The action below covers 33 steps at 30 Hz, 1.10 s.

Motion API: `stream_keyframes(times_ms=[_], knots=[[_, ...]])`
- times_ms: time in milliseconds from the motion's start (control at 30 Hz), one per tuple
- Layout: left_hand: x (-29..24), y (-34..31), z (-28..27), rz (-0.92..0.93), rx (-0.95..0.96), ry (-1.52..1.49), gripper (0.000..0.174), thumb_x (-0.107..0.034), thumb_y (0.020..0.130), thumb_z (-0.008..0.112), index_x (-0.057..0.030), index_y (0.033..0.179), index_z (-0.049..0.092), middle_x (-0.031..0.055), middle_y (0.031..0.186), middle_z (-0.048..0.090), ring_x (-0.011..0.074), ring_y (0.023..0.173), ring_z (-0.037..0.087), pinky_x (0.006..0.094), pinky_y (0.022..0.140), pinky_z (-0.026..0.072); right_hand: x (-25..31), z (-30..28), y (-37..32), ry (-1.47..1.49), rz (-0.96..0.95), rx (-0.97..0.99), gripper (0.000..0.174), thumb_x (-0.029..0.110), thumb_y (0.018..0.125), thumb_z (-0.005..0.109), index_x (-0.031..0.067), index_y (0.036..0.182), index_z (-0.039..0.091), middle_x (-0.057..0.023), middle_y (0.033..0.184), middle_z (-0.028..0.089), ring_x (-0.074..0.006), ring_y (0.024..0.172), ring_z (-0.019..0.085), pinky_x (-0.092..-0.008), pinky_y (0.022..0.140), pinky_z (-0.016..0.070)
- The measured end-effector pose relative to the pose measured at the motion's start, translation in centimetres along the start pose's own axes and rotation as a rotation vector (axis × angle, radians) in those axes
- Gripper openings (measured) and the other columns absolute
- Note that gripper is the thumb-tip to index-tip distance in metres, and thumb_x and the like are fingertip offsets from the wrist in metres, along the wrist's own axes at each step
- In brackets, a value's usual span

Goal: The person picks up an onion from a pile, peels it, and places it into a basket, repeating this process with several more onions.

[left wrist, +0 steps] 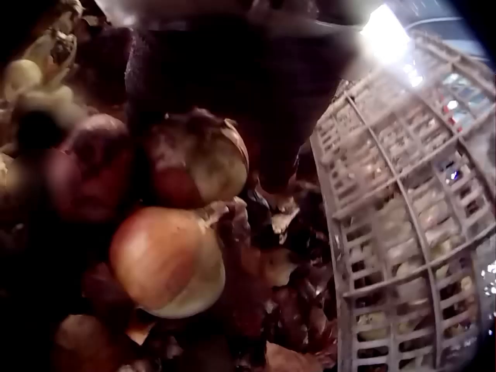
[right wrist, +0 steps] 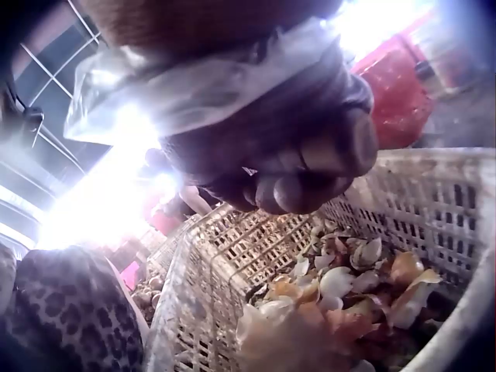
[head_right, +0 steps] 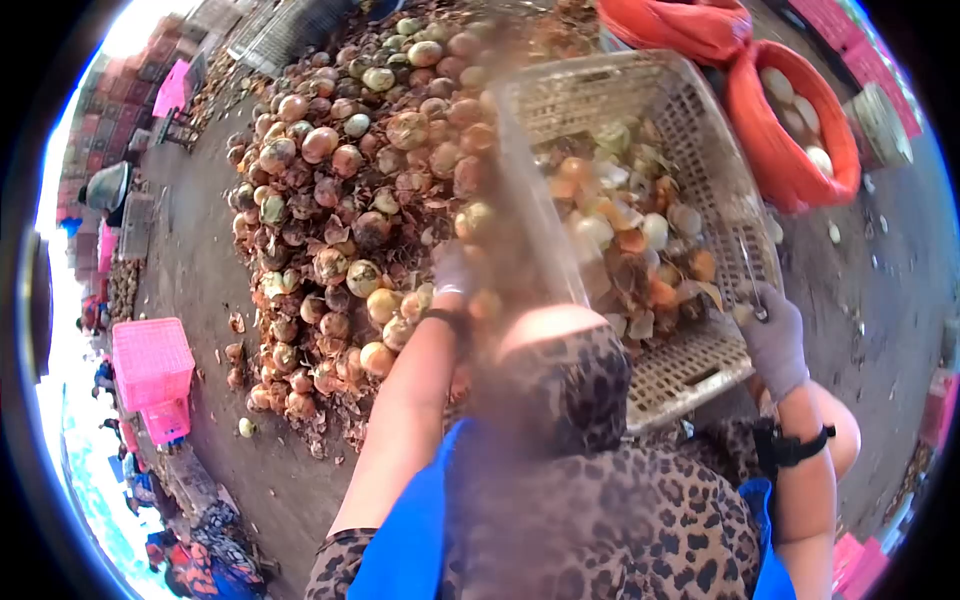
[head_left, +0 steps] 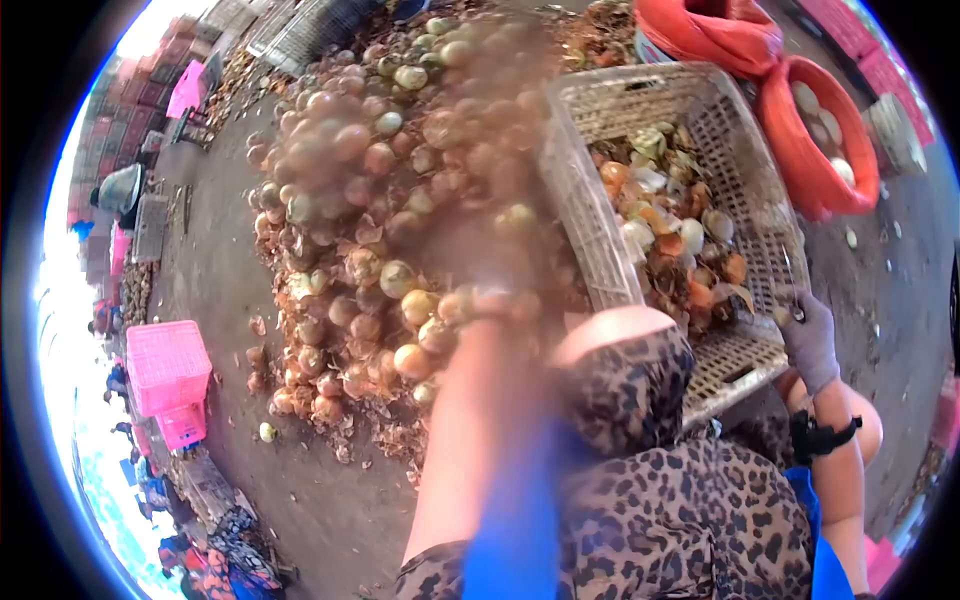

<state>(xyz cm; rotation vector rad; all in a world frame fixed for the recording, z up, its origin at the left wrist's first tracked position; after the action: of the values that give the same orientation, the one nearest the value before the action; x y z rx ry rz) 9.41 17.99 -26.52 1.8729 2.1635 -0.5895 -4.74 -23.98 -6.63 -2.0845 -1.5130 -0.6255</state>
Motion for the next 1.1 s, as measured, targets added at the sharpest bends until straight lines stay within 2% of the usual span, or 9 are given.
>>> stream_keyframes(times_ms=[133,267,333,467,533,633,767,933,1100], knots=[[5.0,4.3,5.7,0.023,0.076,0.353,0.028,-0.028,0.088,0.049,-0.0049,0.089,0.066,0.0164,0.089,0.065,0.0288,0.089,0.062,0.0424,0.076,0.0469,0.7,1.8,1.1,-0.057,-0.002,0.035,0.023,0.008,0.075,0.060,0.0027,0.097,0.063,-0.0041,0.078,0.063,-0.0100,0.072,0.055,-0.0252,0.068,0.0450],[2.2,1.0,-4.9,-0.321,0.132,-0.274,0.037,-0.036,0.088,0.051,-0.0048,0.105,0.060,0.0136,0.099,0.062,0.0255,0.093,0.060,0.0402,0.078,0.0491,1.7,2.2,1.5,0.107,0.362,0.150,0.028,0.005,0.072,0.058,0.0055,0.099,0.063,-0.0014,0.076,0.059,-0.0086,0.071,0.053,-0.0226,0.064,0.0442],[3.1,1.8,-3.9,-0.255,0.077,-0.381,0.050,-0.042,0.086,0.054,-0.0041,0.119,0.053,0.0134,0.112,0.060,0.0257,0.101,0.059,0.0413,0.083,0.0501,3.3,2.4,1.8,0.347,0.367,0.226,0.030,0.006,0.072,0.058,0.0067,0.102,0.063,-0.0010,0.075,0.058,-0.0079,0.067,0.052,-0.0216,0.061,0.0437],[-3.1,-2.6,-8.8,-0.320,0.387,-1.597,0.049,-0.038,0.085,0.059,-0.0029,0.118,0.052,0.0126,0.110,0.060,0.0228,0.101,0.059,0.0385,0.085,0.0507,10.6,1.5,-0.2,0.778,0.369,0.306,0.038,0.011,0.075,0.059,0.0075,0.112,0.061,0.0008,0.073,0.060,-0.0049,0.053,0.052,-0.0181,0.046,0.0382],[-7.2,-2.3,-12.2,-0.003,0.499,-1.713,0.043,-0.032,0.087,0.057,-0.0023,0.118,0.051,0.0122,0.111,0.060,0.0224,0.102,0.059,0.0377,0.085,0.0512,12.9,1.1,-1.0,0.673,0.351,0.431,0.039,0.016,0.080,0.059,0.0087,0.118,0.057,0.0020,0.071,0.059,-0.0042,0.051,0.054,-0.0167,0.041,0.0388],[-15.3,-2.7,-19.3,0.619,0.270,-1.161,0.035,-0.022,0.091,0.051,-0.0006,0.119,0.050,0.0123,0.112,0.059,0.0226,0.102,0.059,0.0358,0.085,0.0508,12.2,2.9,-1.2,0.951,0.203,0.455,0.035,0.021,0.084,0.062,0.0059,0.116,0.058,0.0003,0.077,0.061,-0.0034,0.056,0.055,-0.0176,0.045,0.0434],[-27.8,-8.2,-22.7,0.772,0.349,-0.747,0.043,-0.027,0.090,0.051,0.0002,0.123,0.047,0.0141,0.115,0.057,0.0230,0.105,0.057,0.0347,0.091,0.0467,15.3,-1.1,-1.1,1.068,-0.205,0.167,0.048,0.018,0.081,0.067,0.0097,0.126,0.053,-0.0012,0.099,0.060,-0.0084,0.079,0.053,-0.0231,0.070,0.0457],[-34.1,-15.9,-18.0,0.402,1.074,-1.456,0.078,-0.055,0.082,0.057,0.0014,0.130,0.036,0.0153,0.126,0.046,0.0271,0.115,0.048,0.0401,0.100,0.0405,13.9,-7.9,-4.2,1.287,-0.135,0.238,0.053,0.018,0.082,0.066,0.0087,0.131,0.048,-0.0020,0.098,0.060,-0.0099,0.079,0.054,-0.0243,0.070,0.0461],[-35.3,-16.0,-17.8,0.557,0.744,-1.375,0.070,-0.041,0.080,0.063,0.0026,0.129,0.038,0.0150,0.124,0.046,0.0273,0.114,0.049,0.0421,0.099,0.0412,10.7,-10.1,-4.0,0.551,-0.232,-0.008,0.035,0.020,0.081,0.065,0.0055,0.112,0.057,-0.0073,0.088,0.065,-0.0163,0.075,0.060,-0.0283,0.068,0.0483]])
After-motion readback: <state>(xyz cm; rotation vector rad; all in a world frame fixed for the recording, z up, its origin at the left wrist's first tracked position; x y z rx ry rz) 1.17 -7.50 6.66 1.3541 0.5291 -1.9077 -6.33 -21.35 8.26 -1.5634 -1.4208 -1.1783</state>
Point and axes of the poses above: each hand's wrist, its own y-axis towards the middle knuckle, its own z-axis out of the palm, x = y × z, the point moved 8 cm from there along y, towards the middle knuckle
